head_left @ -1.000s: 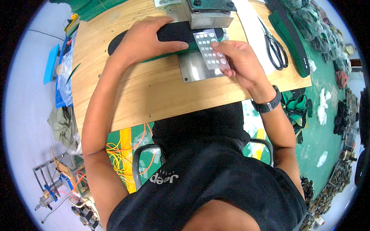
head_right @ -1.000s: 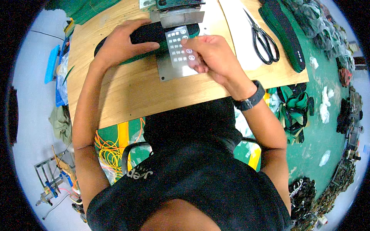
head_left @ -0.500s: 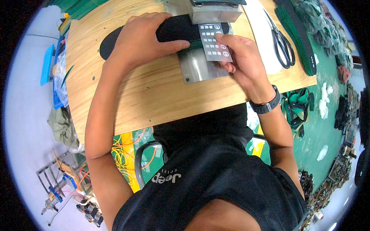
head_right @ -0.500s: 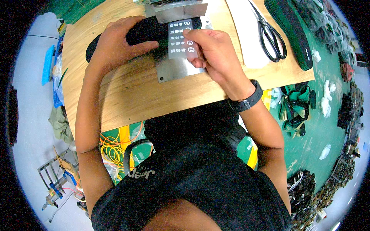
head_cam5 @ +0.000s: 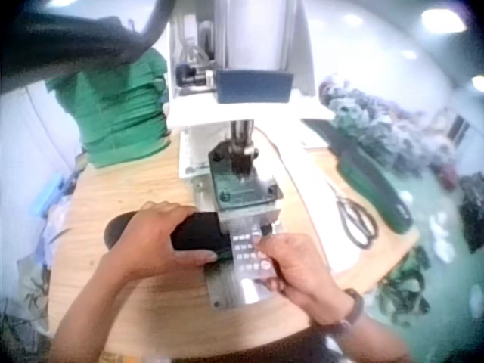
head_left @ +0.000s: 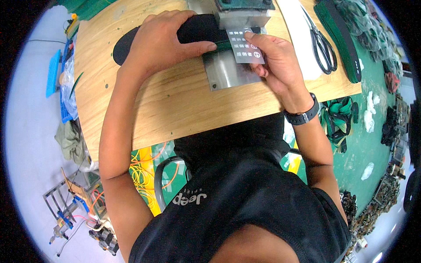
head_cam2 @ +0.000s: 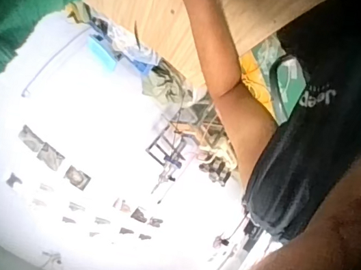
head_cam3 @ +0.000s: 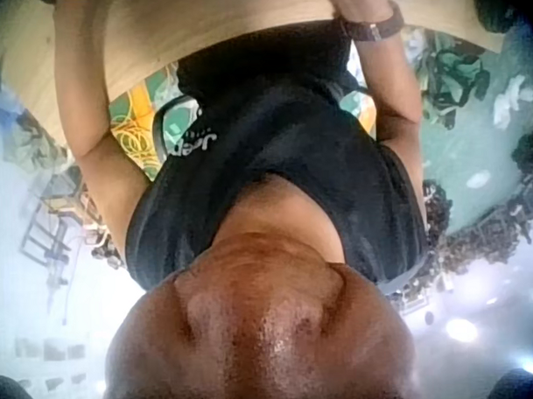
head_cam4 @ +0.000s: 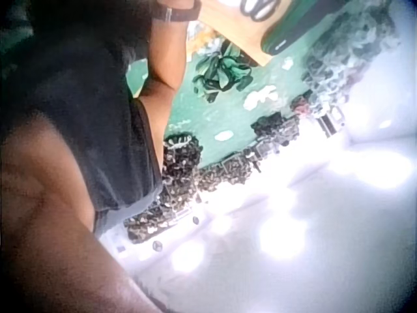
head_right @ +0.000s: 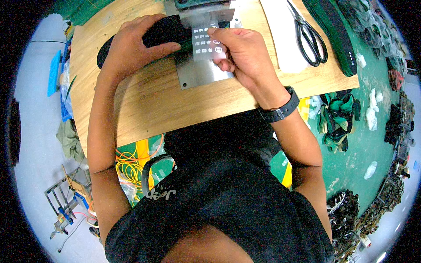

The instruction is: The person picks up green and black insoles and applies small circular stickers to the black surface by hand. The person uses shears to cut a section from a transparent sticker sheet before continuing to apply stickers to a stack of insoles.

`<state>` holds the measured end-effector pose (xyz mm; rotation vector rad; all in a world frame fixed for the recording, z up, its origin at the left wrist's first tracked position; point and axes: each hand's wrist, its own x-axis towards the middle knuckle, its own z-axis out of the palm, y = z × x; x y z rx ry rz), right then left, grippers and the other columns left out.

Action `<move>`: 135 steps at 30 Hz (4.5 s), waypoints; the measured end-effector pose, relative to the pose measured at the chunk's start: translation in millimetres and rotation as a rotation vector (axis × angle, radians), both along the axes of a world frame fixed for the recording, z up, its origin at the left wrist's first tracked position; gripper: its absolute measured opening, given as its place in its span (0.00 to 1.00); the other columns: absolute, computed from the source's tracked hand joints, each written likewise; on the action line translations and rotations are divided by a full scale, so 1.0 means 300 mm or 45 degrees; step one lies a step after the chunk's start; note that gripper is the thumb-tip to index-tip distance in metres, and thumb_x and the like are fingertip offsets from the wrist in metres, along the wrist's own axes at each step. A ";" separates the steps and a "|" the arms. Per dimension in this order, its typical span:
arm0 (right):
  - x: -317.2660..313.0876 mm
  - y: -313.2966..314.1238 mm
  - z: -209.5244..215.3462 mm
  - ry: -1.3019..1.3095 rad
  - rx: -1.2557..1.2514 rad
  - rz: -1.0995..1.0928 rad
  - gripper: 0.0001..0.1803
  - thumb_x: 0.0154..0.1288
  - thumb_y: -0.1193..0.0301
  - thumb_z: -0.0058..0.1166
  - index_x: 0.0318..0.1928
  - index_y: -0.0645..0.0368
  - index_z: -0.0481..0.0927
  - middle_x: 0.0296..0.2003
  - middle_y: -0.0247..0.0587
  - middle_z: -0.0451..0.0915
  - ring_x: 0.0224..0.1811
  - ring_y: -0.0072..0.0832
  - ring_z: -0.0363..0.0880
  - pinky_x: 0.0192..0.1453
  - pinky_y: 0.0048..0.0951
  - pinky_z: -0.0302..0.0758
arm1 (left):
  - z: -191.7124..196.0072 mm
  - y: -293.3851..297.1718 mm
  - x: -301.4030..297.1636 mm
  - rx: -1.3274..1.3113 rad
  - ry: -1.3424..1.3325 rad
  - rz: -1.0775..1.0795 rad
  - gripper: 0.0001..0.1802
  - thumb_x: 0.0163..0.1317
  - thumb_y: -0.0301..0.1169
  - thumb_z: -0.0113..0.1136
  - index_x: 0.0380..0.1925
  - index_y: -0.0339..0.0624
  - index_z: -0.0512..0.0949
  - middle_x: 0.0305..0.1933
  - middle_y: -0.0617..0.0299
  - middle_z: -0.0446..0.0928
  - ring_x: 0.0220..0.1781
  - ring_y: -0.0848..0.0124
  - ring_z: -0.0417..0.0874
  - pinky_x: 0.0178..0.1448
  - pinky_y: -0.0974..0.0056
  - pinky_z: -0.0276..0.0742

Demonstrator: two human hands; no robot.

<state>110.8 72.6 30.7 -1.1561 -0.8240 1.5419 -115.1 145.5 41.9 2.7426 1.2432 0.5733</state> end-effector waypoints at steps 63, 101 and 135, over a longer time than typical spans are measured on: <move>0.019 0.003 -0.024 -0.262 0.124 0.009 0.12 0.62 0.65 0.56 0.24 0.58 0.77 0.17 0.32 0.77 0.14 0.15 0.71 0.17 0.14 0.62 | 0.000 -0.021 -0.014 -0.253 -0.606 0.029 0.21 0.50 0.37 0.59 0.44 0.40 0.76 0.27 0.53 0.78 0.29 0.63 0.77 0.38 0.63 0.74; 0.049 -0.011 -0.031 -0.290 0.154 0.106 0.12 0.62 0.65 0.55 0.26 0.60 0.77 0.17 0.32 0.77 0.15 0.14 0.69 0.19 0.13 0.63 | -0.023 0.005 -0.059 -0.326 -0.945 0.139 0.11 0.55 0.34 0.54 0.22 0.37 0.73 0.16 0.69 0.69 0.22 0.80 0.67 0.30 0.70 0.67; 0.089 -0.044 -0.008 -0.188 0.079 0.020 0.10 0.65 0.68 0.53 0.30 0.62 0.77 0.18 0.32 0.76 0.15 0.15 0.69 0.18 0.14 0.61 | -0.015 0.004 -0.072 -0.421 -1.049 0.178 0.13 0.52 0.34 0.56 0.31 0.33 0.78 0.27 0.62 0.78 0.29 0.74 0.76 0.38 0.66 0.73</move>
